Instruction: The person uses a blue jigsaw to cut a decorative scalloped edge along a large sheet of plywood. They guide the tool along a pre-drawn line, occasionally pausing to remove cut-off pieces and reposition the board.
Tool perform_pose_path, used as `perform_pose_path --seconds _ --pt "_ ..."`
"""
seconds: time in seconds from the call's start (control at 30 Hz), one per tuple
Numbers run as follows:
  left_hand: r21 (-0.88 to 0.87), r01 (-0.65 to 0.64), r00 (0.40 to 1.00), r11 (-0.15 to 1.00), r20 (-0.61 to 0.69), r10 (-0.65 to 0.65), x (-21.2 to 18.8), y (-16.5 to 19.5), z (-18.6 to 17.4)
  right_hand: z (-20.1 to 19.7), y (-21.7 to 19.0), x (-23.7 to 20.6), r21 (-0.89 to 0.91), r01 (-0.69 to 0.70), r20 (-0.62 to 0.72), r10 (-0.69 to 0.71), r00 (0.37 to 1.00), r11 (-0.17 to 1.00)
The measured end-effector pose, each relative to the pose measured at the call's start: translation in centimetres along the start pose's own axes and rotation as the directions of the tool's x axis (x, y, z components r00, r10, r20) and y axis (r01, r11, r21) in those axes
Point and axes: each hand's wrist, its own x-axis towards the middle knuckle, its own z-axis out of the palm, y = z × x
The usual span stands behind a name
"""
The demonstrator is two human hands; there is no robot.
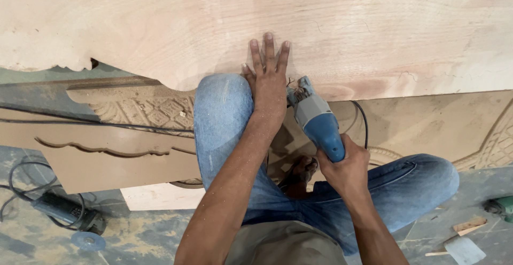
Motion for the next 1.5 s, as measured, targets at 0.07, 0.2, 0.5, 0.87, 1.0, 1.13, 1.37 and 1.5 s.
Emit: perform_pose_path --seconds 0.07,0.2,0.5,0.87,1.0,1.13,1.37,1.5 --pt "-0.008 -0.006 1.0 1.0 -0.013 0.006 0.0 0.0 0.1 0.0 -0.2 -0.1 0.021 0.026 -0.018 -0.026 1.0 0.999" --pt "-0.004 -0.016 0.997 1.0 -0.073 0.016 -0.1 -0.2 0.4 0.1 -0.3 -0.2 0.053 0.028 -0.03 -0.027 0.999 0.998" --pt "0.065 -0.012 0.998 0.998 -0.064 0.016 -0.1 0.0 0.7 1.1 0.5 -0.1 0.047 0.026 -0.041 -0.024 0.999 0.999" --pt "0.101 -0.029 0.996 0.994 -0.076 0.037 0.0 0.0 0.7 1.1 0.8 -0.2 0.079 0.034 -0.07 -0.029 0.997 0.996" --pt "0.1 -0.034 0.998 0.994 -0.042 0.038 0.0 0.0 0.4 1.1 0.6 -0.1 0.102 0.047 -0.061 -0.041 0.997 0.994" --pt "0.099 -0.04 0.998 0.994 -0.034 0.044 0.0 0.0 0.0 1.2 0.6 -0.2 0.1 0.06 -0.077 -0.052 0.996 0.993" --pt "0.149 -0.026 0.999 0.988 -0.032 0.031 -0.2 0.3 -0.1 1.5 0.3 -0.2 0.091 0.022 -0.086 -0.014 0.996 0.996" --pt "0.136 -0.028 0.999 0.99 -0.036 0.033 -0.2 0.2 0.0 1.7 0.0 -0.2 0.111 0.017 -0.104 -0.005 0.995 0.994"
